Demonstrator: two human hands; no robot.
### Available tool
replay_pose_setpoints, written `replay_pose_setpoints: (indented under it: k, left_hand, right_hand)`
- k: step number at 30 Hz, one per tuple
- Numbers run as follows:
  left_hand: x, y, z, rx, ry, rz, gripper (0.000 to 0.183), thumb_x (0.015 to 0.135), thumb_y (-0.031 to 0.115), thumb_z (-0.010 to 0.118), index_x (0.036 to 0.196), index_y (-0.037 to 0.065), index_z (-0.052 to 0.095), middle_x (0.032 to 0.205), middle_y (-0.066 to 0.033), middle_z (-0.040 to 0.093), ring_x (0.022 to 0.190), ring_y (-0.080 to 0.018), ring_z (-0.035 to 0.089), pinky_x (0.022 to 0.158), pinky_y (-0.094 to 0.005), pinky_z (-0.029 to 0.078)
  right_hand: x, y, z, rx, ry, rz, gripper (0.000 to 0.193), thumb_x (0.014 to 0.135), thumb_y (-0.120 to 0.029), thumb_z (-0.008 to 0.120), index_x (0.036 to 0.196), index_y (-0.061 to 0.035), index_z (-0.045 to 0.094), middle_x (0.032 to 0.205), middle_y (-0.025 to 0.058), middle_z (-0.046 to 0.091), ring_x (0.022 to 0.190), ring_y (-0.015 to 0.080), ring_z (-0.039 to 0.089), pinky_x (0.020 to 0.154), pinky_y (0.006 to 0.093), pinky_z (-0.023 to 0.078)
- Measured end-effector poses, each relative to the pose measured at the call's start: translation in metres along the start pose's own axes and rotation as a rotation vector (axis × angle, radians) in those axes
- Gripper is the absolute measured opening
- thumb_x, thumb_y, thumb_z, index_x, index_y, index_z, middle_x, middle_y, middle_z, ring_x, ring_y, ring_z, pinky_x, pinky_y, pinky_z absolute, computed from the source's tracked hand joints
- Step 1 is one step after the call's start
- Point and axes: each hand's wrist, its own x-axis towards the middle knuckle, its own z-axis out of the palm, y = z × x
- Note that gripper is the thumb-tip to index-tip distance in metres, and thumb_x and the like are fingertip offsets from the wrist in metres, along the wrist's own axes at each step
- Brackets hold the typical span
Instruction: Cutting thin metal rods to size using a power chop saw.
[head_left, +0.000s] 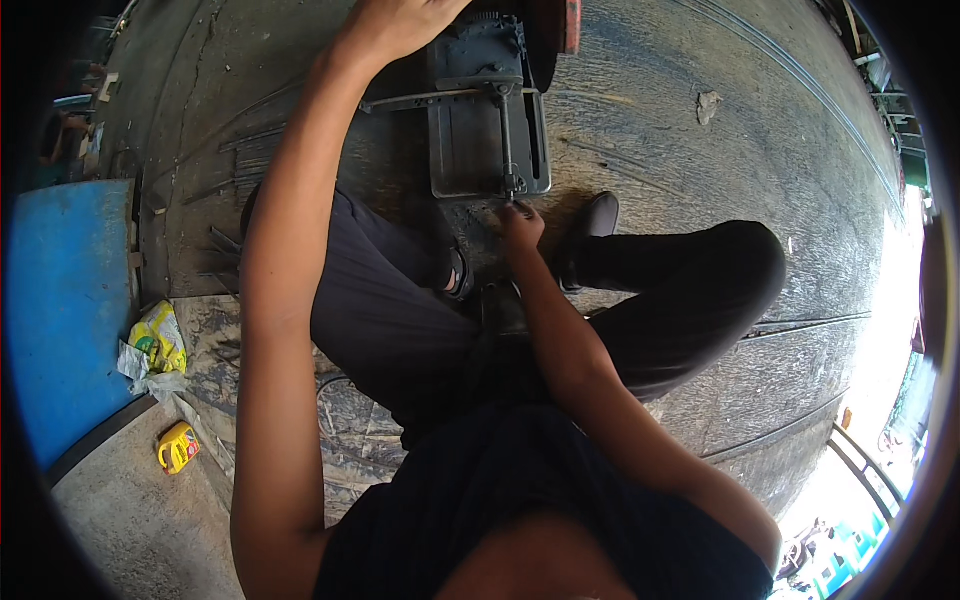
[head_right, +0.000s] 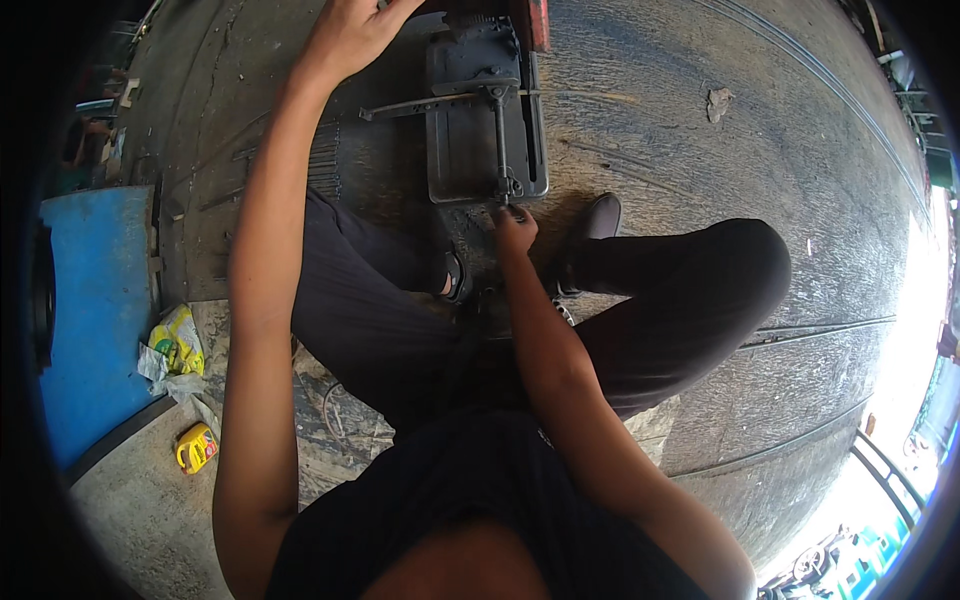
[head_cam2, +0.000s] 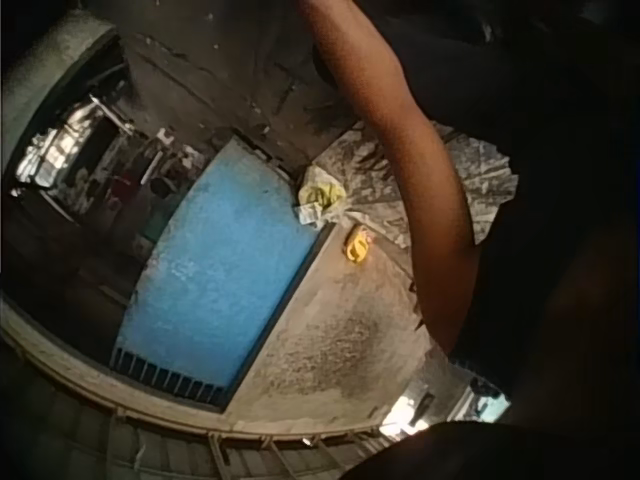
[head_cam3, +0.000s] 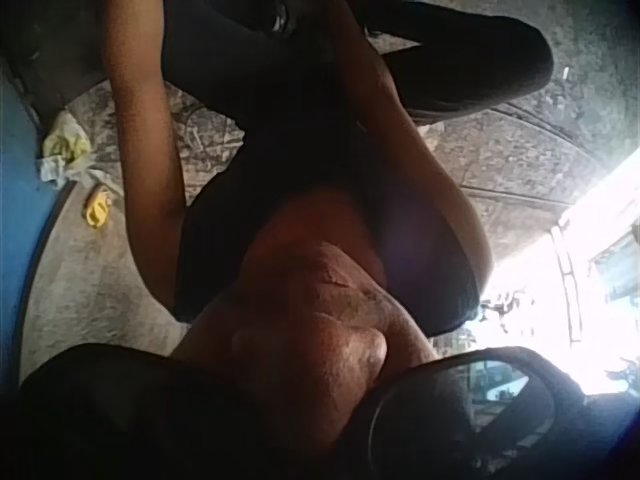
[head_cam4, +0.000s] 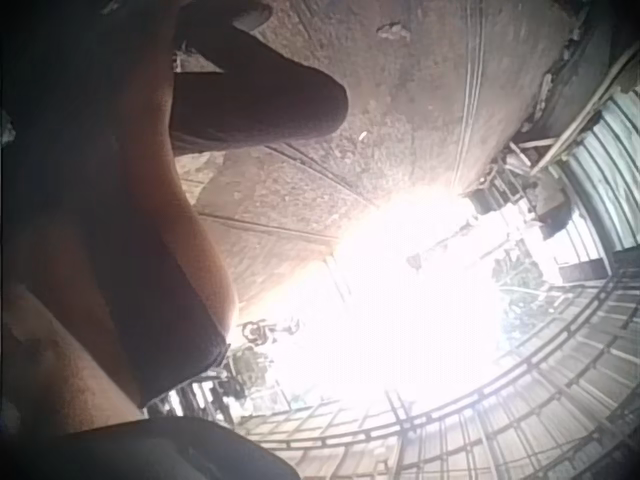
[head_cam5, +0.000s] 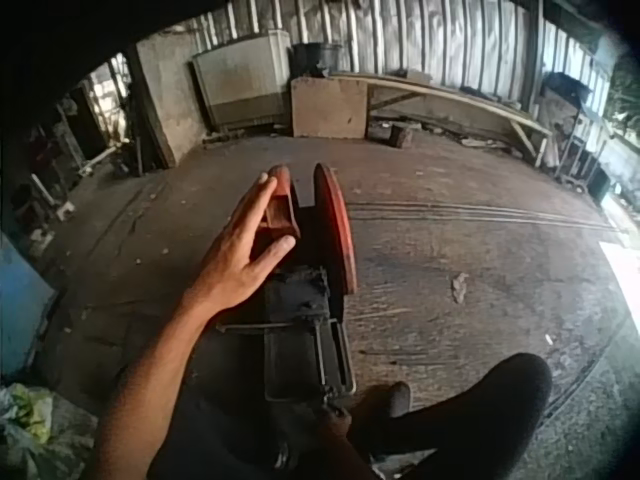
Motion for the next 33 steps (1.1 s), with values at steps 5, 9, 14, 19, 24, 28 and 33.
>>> replay_pose_setpoints:
  k: [5, 9, 14, 19, 24, 28, 33]
  left_hand:
    - [0.0, 0.0, 0.0, -0.019, -0.005, -0.002, 0.075, 0.097, 0.032, 0.061, 0.156, 0.007, 0.021, 0.16, -0.0194, 0.023, 0.147, -0.0342, 0.025, 0.117, -0.0425, 0.028]
    - [0.0, 0.0, 0.0, -0.016, -0.006, -0.006, 0.075, 0.097, 0.033, 0.061, 0.156, 0.007, 0.021, 0.16, -0.0196, 0.023, 0.147, -0.034, 0.025, 0.117, -0.0422, 0.028]
    - [0.0, 0.0, 0.002, -0.037, -0.008, -0.008, 0.076, 0.097, 0.033, 0.061, 0.156, 0.007, 0.021, 0.16, -0.0198, 0.022, 0.148, -0.034, 0.025, 0.117, -0.0426, 0.028]
    - [0.0, 0.0, 0.003, -0.001, 0.006, -0.003, 0.076, 0.097, 0.033, 0.061, 0.156, 0.007, 0.021, 0.16, -0.02, 0.022, 0.148, -0.0345, 0.025, 0.117, -0.043, 0.028]
    - [0.001, -0.001, 0.003, -0.01, 0.0, 0.007, 0.076, 0.097, 0.034, 0.061, 0.156, 0.007, 0.021, 0.16, -0.0203, 0.023, 0.147, -0.035, 0.024, 0.117, -0.0432, 0.028]
    - [0.0, 0.0, 0.003, -0.022, 0.011, 0.019, 0.077, 0.096, 0.033, 0.062, 0.156, 0.007, 0.021, 0.159, -0.0209, 0.023, 0.147, -0.0357, 0.025, 0.117, -0.0431, 0.028]
    - [0.0, -0.001, 0.003, -0.013, 0.017, 0.019, 0.076, 0.096, 0.033, 0.062, 0.155, 0.007, 0.022, 0.159, -0.0211, 0.024, 0.147, -0.0359, 0.026, 0.117, -0.0431, 0.028]
  right_hand:
    - [-0.002, -0.003, -0.005, 0.409, 0.254, 0.357, 0.047, 0.085, -0.004, 0.062, 0.129, 0.0026, 0.045, 0.11, 0.0239, 0.059, 0.08, 0.0297, 0.067, 0.064, 0.0338, 0.057]
    - [0.006, 0.009, -0.003, -0.519, 0.285, -0.531, 0.041, 0.087, -0.002, 0.061, 0.125, 0.0057, 0.047, 0.108, 0.0256, 0.059, 0.08, 0.0332, 0.068, 0.065, 0.0371, 0.06]
    - [0.017, 0.01, -0.009, 0.709, 0.173, 0.434, 0.05, 0.08, -0.004, 0.067, 0.125, 0.0049, 0.048, 0.12, 0.0242, 0.052, 0.093, 0.0342, 0.066, 0.069, 0.038, 0.061]
    - [-0.005, 0.001, 0.004, -0.68, 0.392, -0.54, 0.03, 0.087, 0.004, 0.058, 0.114, 0.0119, 0.048, 0.109, 0.0215, 0.058, 0.089, 0.0335, 0.067, 0.071, 0.0379, 0.062]
    - [0.002, -0.006, 0.005, 0.436, 0.038, 0.258, 0.025, 0.085, -0.004, 0.065, 0.107, 0.0036, 0.056, 0.088, 0.013, 0.061, 0.071, 0.0266, 0.067, 0.067, 0.036, 0.058]
    - [-0.002, -0.007, -0.002, -0.007, -0.014, 0.042, 0.019, 0.087, -0.016, 0.07, 0.084, 0.0013, 0.063, 0.073, 0.0058, 0.065, 0.062, 0.0139, 0.06, 0.055, 0.0281, 0.045]
    - [-0.018, -0.028, -0.002, -0.383, 0.14, -0.184, 0.035, 0.086, -0.029, 0.073, 0.074, 0.0022, 0.067, 0.065, 0.0044, 0.064, 0.061, 0.0107, 0.058, 0.056, 0.031, 0.044]
